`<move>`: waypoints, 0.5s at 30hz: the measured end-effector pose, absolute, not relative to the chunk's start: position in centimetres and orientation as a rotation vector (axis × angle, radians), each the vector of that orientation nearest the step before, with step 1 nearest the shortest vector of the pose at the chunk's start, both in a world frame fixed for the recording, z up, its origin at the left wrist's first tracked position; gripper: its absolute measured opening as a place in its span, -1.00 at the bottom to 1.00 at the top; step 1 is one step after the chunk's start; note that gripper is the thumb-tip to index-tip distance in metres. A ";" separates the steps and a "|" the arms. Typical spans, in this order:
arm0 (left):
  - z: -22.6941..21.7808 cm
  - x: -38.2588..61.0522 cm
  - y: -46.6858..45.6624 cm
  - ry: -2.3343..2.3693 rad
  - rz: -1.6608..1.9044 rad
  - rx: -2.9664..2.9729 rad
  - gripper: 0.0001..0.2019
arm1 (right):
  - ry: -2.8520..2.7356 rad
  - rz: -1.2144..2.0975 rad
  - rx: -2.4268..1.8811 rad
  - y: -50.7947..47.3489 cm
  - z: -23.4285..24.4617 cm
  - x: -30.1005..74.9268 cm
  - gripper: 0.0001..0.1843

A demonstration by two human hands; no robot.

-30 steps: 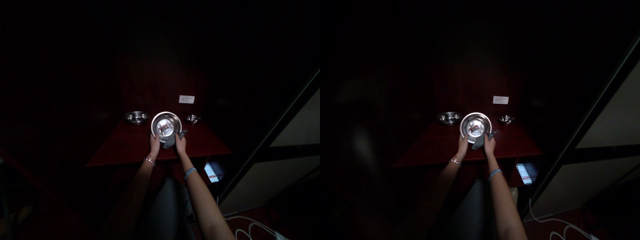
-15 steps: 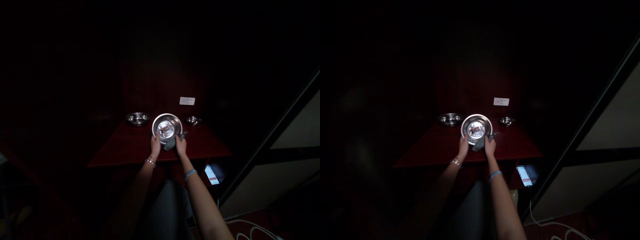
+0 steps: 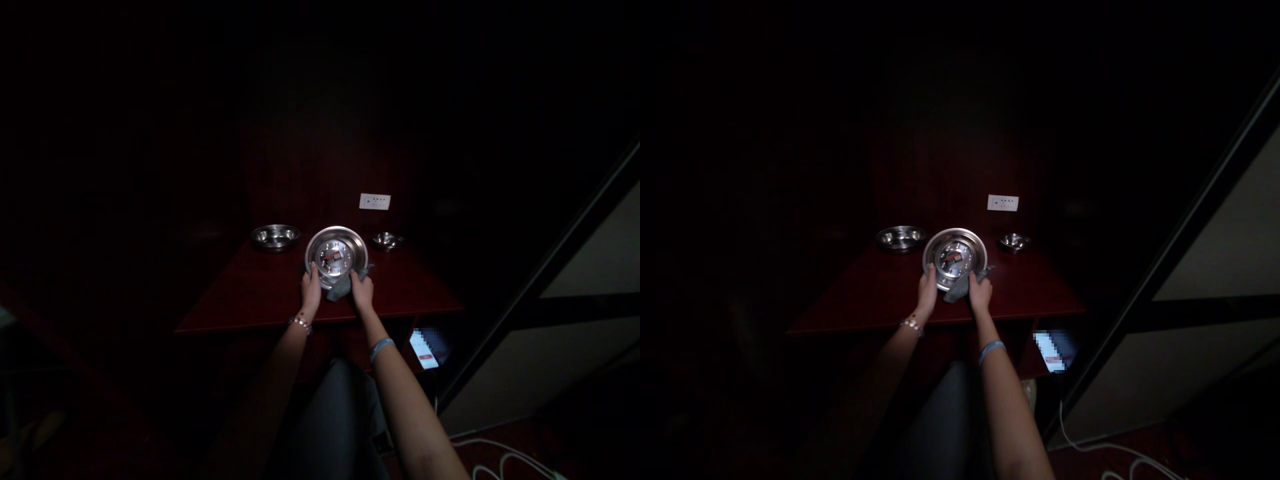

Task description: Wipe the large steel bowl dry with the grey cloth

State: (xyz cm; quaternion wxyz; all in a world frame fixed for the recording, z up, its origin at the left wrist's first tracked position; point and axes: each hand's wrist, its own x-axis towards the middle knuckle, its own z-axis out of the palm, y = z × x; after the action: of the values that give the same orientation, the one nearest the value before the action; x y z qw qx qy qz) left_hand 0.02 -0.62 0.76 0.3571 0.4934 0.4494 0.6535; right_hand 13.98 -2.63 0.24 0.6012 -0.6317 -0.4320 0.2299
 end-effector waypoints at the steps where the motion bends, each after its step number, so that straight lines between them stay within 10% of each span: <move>1: 0.7 0.0 -0.6 1.122 1.695 1.259 -0.55 | -0.998 0.530 -1.461 -2.6 0.2 14.0 -0.61; 15: -0.1 0.4 0.0 0.947 1.699 1.309 -0.55 | -0.943 0.506 -1.314 -2.4 -0.2 13.9 -0.60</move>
State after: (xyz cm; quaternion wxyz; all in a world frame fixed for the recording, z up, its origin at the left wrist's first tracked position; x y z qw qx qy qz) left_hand 0.41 0.02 -0.15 0.3879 0.5145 0.3723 0.6680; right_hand 13.85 -2.44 -0.19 0.6621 -0.5812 -0.4169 0.2238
